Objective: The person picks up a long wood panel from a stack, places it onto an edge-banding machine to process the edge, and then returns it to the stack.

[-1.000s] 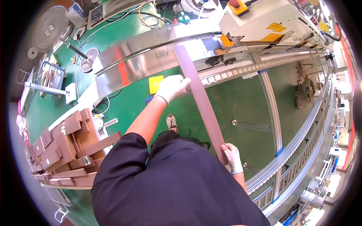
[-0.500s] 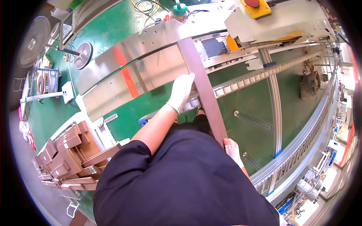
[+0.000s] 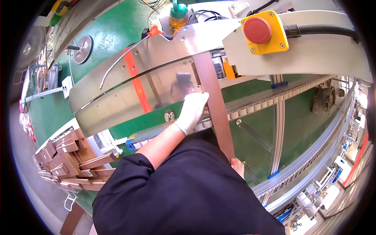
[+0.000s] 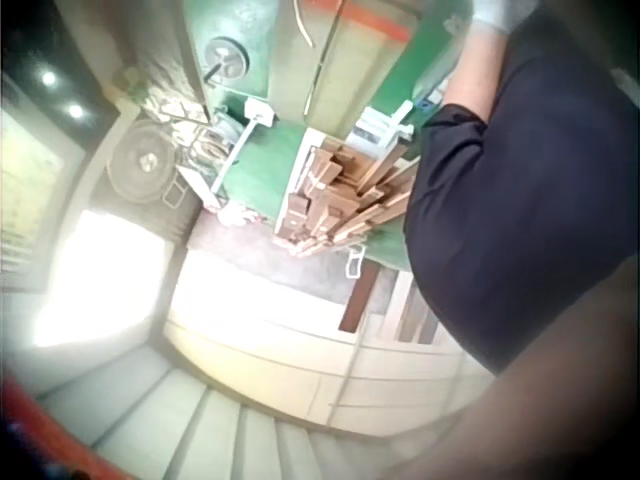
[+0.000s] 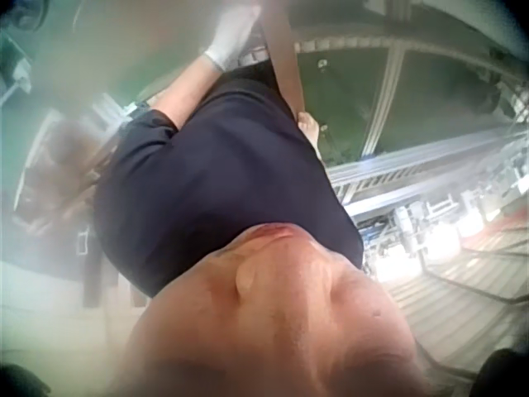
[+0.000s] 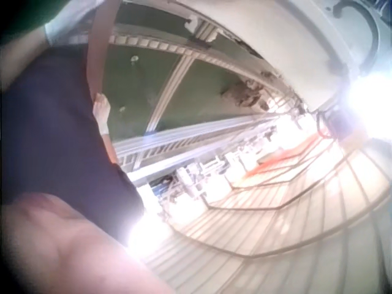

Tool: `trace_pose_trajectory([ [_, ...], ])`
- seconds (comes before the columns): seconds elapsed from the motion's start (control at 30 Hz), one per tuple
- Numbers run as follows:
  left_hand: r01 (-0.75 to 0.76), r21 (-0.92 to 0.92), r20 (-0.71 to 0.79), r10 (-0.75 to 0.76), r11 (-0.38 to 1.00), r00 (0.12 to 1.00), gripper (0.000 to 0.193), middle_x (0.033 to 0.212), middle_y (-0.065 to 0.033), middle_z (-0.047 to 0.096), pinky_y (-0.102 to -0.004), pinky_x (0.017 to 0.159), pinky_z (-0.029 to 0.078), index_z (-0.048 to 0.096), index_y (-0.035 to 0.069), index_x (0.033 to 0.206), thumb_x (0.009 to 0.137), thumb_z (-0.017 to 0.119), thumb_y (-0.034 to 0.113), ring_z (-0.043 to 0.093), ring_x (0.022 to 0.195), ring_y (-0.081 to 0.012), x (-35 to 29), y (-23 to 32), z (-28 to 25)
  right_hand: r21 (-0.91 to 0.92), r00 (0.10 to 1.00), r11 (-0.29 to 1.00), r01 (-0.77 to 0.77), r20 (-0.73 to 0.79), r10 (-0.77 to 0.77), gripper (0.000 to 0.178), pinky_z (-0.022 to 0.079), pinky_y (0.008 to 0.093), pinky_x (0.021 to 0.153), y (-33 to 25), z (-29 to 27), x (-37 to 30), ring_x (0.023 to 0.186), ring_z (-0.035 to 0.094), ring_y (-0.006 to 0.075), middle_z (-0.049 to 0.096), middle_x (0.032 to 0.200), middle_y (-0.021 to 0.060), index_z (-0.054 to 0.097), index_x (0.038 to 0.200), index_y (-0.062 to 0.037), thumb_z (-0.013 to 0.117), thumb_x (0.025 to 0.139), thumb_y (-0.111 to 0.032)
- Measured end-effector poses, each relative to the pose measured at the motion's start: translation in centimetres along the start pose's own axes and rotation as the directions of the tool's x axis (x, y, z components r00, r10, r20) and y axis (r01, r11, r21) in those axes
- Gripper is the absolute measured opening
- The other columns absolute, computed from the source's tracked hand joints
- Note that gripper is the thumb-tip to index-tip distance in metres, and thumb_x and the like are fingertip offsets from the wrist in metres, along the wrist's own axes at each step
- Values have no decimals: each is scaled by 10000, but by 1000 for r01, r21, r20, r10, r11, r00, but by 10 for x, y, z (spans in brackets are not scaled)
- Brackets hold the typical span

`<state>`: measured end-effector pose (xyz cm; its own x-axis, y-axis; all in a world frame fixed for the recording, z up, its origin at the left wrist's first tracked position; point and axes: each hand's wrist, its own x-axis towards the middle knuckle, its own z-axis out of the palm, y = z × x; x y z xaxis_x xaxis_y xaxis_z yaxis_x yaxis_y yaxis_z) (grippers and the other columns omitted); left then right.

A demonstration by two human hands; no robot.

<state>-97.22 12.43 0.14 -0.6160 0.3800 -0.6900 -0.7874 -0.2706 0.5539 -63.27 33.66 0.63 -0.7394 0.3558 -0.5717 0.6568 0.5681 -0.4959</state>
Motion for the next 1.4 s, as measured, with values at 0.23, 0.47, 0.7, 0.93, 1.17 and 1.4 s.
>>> trace_pose_trajectory([
  [0.23, -73, 139, 75, 63, 988, 995, 332, 953, -55, 729, -321, 764, 609, 686, 28, 1002, 1091, 592, 334, 715, 829, -152, 48, -22, 43, 35, 1000, 999, -16, 9, 16, 655, 478, 509, 689, 53, -48, 30, 782, 592, 496, 604, 794, 239, 600, 831, 14, 415, 1088, -560],
  [0.47, -132, 196, 61, 122, 972, 991, 352, 964, -68, 734, -326, 735, 578, 686, -39, 1047, 1094, 566, 289, 708, 851, -163, 78, -31, 115, 31, 996, 1000, -3, -85, 6, 671, 494, 489, 711, 86, -100, 67, 797, 625, 483, 632, 815, 269, 645, 889, 38, 433, 1086, -568],
  [0.7, -39, -10, 93, 40, 999, 995, 384, 1030, -117, 730, -367, 813, 617, 661, -50, 1062, 1077, 576, 324, 738, 900, -223, 113, -41, 195, 149, 999, 988, -45, 3, 45, 589, 531, 425, 815, 129, -171, 111, 923, 714, 306, 746, 937, 198, 714, 1075, 48, 525, 1086, -510],
  [0.93, -178, 186, 130, 156, 966, 979, 418, 880, -75, 705, -385, 701, 595, 680, 4, 1000, 1078, 523, 383, 698, 748, -206, 170, -65, 263, -66, 987, 987, -148, -79, 143, 531, 543, 430, 906, 145, -249, 155, 1048, 720, 343, 750, 1097, 265, 713, 1235, 41, 571, 1073, -444],
  [1.17, -463, 877, 462, 41, 126, 886, 426, 1055, -210, 736, -471, 843, 571, 659, 49, 1207, 1020, 564, 419, 717, 970, -386, 120, -79, 206, -348, 741, 937, 33, -620, -256, 448, 488, 449, 1011, 87, -274, 193, 1159, 646, 348, 701, 1211, 171, 690, 1237, -19, 740, 950, -359],
  [1.4, -301, 922, 388, 555, -244, 736, 468, 903, -190, 713, -512, 745, 553, 690, 21, 1154, 930, 670, 431, 698, 846, -403, -56, -87, 7, -467, 362, 437, 769, -246, -899, 485, 325, 559, 1207, -64, -97, 206, 1387, 488, 431, 591, 1439, 191, 628, 1347, -20, 733, 924, -233],
])
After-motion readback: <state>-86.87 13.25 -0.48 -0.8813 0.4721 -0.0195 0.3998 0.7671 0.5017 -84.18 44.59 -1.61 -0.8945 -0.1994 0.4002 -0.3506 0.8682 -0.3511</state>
